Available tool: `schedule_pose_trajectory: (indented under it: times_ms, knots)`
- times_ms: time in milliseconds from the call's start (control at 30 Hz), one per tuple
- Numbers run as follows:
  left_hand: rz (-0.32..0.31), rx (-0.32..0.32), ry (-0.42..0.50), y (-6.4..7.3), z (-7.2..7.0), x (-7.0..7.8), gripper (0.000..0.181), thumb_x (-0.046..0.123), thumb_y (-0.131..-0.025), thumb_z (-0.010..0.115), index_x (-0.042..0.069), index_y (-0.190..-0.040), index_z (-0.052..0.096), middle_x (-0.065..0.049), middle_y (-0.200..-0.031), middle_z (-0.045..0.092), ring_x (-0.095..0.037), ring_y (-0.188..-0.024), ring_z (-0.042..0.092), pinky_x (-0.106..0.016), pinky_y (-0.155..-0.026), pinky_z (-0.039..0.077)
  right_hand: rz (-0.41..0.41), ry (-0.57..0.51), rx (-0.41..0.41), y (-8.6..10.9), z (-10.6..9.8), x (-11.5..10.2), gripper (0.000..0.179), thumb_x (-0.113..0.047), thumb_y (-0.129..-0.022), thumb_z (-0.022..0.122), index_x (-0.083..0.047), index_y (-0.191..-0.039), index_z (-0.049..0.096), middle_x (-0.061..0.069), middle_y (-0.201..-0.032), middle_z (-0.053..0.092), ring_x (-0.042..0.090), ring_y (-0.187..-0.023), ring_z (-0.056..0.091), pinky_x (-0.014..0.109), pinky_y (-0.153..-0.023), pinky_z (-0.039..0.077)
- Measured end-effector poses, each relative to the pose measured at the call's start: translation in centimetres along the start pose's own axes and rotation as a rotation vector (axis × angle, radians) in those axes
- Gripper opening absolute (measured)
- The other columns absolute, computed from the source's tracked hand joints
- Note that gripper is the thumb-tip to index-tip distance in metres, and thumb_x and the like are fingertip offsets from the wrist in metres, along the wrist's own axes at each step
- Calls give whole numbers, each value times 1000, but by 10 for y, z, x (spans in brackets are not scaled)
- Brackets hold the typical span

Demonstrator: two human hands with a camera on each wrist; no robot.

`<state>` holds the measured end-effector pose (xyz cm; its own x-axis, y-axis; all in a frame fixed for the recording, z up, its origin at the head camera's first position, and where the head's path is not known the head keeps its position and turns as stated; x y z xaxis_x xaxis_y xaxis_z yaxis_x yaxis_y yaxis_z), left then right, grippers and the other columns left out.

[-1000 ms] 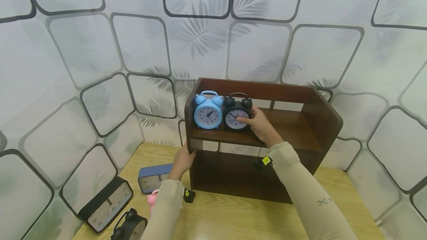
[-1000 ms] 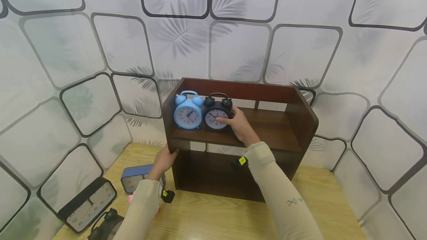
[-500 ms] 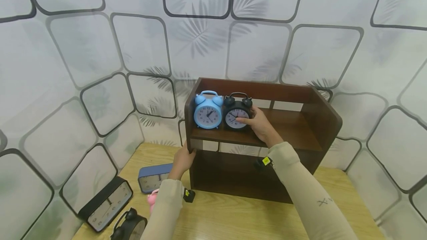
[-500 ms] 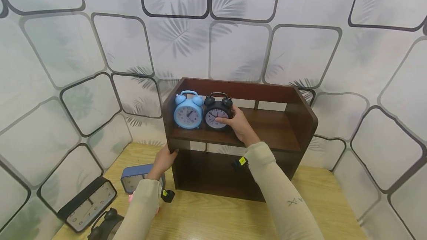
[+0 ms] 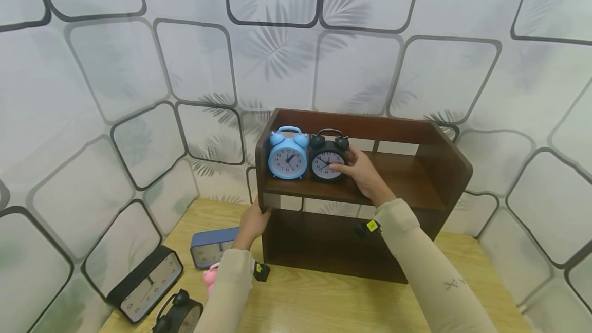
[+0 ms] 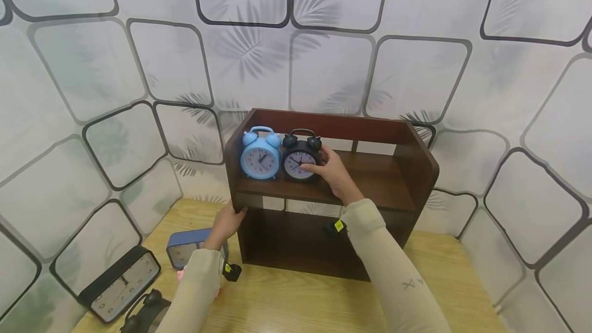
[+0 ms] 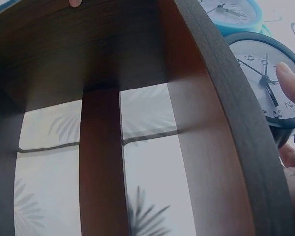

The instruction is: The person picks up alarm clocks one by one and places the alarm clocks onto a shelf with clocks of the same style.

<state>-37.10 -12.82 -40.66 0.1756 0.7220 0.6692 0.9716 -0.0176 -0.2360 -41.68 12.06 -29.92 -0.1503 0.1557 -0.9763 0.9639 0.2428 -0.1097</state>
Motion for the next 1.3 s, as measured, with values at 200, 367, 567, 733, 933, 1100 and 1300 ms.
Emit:
schedule_pose_trajectory:
  times_ms: [200, 367, 567, 733, 933, 1100, 1300]
  knots:
    - [6, 3, 2, 0, 0, 0, 52, 13, -94, 47, 4, -143, 33, -28, -122, 59, -46, -99, 61, -56, -80, 47, -20, 116, 35, 8, -7, -3, 75, -19, -85, 70, -8, -146, 29, 18, -149, 34, 34, -140, 30, 51, -114, 23]
    - [5, 5, 0, 0, 1, -1, 51, 14, -95, 46, 4, -143, 33, -27, -122, 59, -46, -101, 60, -57, -83, 46, -57, 133, 66, 19, -15, -8, 70, -20, -84, 70, -10, -143, 34, 15, -146, 41, 32, -136, 37, 49, -111, 30]
    - [4, 10, 3, 0, 0, -1, 48, 15, -95, 45, 3, -141, 36, -27, -122, 59, -46, -100, 61, -57, -83, 46, -119, 105, 94, 37, -26, -15, 70, -19, -85, 70, -9, -143, 32, 12, -146, 42, 28, -137, 37, 46, -110, 33]
    - [5, 5, 2, 0, 0, -1, 48, 15, -95, 45, 3, -141, 35, -27, -121, 60, -45, -99, 61, -56, -82, 46, -193, 126, 157, 56, -37, -26, 67, -17, -85, 69, -7, -142, 34, 14, -146, 42, 27, -136, 38, 44, -111, 32]
    - [7, 15, 1, 0, 0, -2, 49, 16, -95, 46, 4, -141, 36, -27, -117, 62, -45, -94, 62, -56, -79, 47, -259, 191, 263, 84, -47, -37, 64, -20, -84, 70, -8, -139, 39, 14, -143, 46, 24, -133, 44, 36, -108, 35]
    - [11, 17, 2, -1, 1, -2, 49, 16, -95, 46, 5, -141, 36, -28, -114, 63, -45, -91, 63, -55, -76, 47, -336, 332, 386, 111, -55, -43, 62, -16, -82, 73, -10, -136, 44, 10, -138, 51, 22, -130, 47, 39, -105, 38]
    - [12, 15, 3, -1, 1, -1, 49, 16, -95, 46, 6, -142, 35, -28, -110, 64, -43, -86, 63, -53, -71, 47, -392, 421, 538, 143, -61, -44, 60, -6, -78, 75, -8, -132, 49, 7, -133, 56, 7, -125, 50, 21, -104, 39]
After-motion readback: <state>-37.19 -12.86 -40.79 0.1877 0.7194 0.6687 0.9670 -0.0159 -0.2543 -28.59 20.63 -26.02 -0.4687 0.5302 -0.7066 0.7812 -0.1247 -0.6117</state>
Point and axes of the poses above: each hand's wrist, its own y-axis away from the middle knuckle, its own z-axis out of the palm, x = y × z, the point moved 9 cm from there along -y, towards the middle knuckle
